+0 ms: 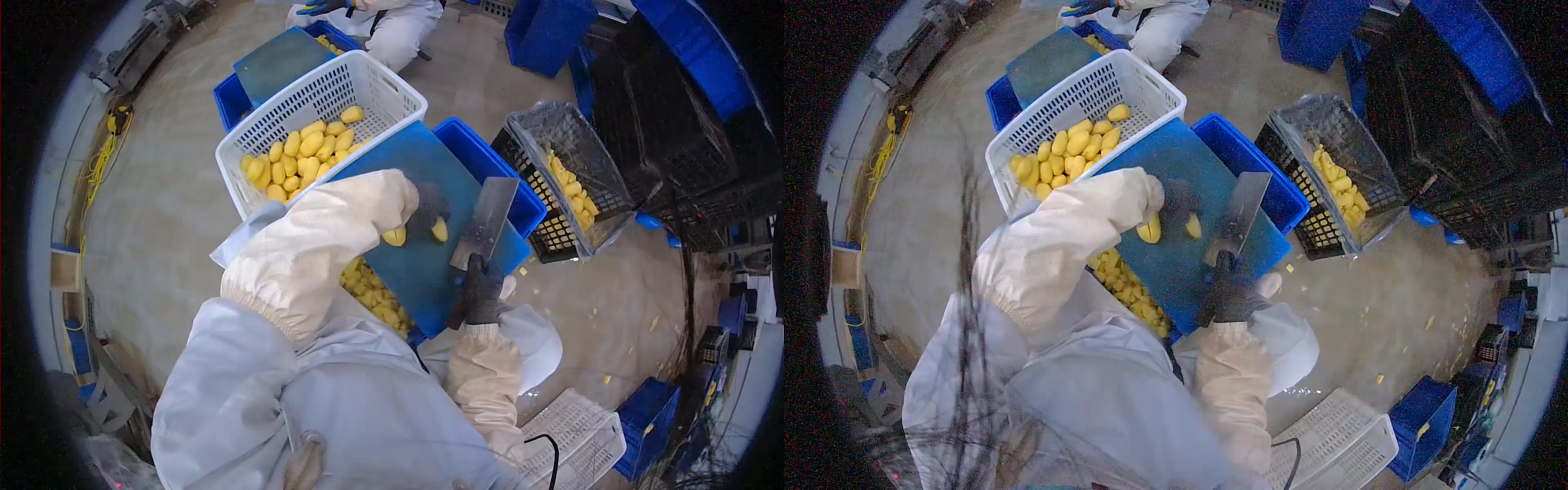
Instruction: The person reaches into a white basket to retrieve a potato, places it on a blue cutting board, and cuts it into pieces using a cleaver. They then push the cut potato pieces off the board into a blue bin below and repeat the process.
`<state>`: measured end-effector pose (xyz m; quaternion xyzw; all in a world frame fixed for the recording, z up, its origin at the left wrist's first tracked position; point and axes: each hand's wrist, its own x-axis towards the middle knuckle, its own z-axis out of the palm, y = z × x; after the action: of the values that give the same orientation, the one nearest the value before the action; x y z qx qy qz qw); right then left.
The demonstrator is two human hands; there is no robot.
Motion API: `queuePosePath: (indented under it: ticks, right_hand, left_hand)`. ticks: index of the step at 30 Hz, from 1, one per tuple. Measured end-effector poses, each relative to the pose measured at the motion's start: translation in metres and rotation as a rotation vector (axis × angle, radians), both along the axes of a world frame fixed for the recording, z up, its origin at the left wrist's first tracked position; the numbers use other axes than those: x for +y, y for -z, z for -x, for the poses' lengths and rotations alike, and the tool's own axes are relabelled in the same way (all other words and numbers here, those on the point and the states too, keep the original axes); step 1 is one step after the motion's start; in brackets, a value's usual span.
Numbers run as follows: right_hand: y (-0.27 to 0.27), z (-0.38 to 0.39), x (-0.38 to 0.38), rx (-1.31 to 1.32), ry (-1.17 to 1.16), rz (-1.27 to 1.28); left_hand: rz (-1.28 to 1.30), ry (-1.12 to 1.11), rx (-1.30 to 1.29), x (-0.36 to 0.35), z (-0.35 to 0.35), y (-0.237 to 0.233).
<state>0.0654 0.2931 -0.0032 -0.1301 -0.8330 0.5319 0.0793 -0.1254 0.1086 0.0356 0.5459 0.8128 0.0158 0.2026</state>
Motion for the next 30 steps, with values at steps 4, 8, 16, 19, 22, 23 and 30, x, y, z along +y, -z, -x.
queuePosePath:
  ticks: [4, 8, 16, 19, 22, 23, 30]
  right_hand:
    - [0.007, 0.006, -0.003, -0.082, 0.113, 0.159]
    - [-0.025, 0.002, -0.007, 0.075, 0.019, -0.167]
    - [-0.077, -0.005, -0.017, -0.281, -0.338, -0.613]
    - [-0.081, -0.01, -0.023, -0.195, -0.369, -0.619]
    - [-0.077, -0.01, -0.03, -0.352, -0.319, -0.504]
    - [-0.062, -0.012, -0.029, -0.256, -0.316, -0.544]
    - [-0.094, -0.009, -0.05, -0.144, -0.345, -0.542]
  left_hand:
    - [-0.003, -0.17, -0.228, 0.017, 0.042, 0.048]
    - [-0.006, -0.031, 0.221, 0.027, 0.019, -0.002]
    - [-0.113, 0.023, 0.253, -0.02, 0.006, -0.001]
    - [-0.059, -0.07, 0.127, -0.027, 0.002, 0.004]
    - [0.014, -0.158, 0.113, -0.033, -0.01, -0.018]
    - [-0.001, -0.14, 0.133, -0.035, -0.016, -0.033]
    - [-0.365, -0.544, 0.154, -0.071, -0.029, -0.032]
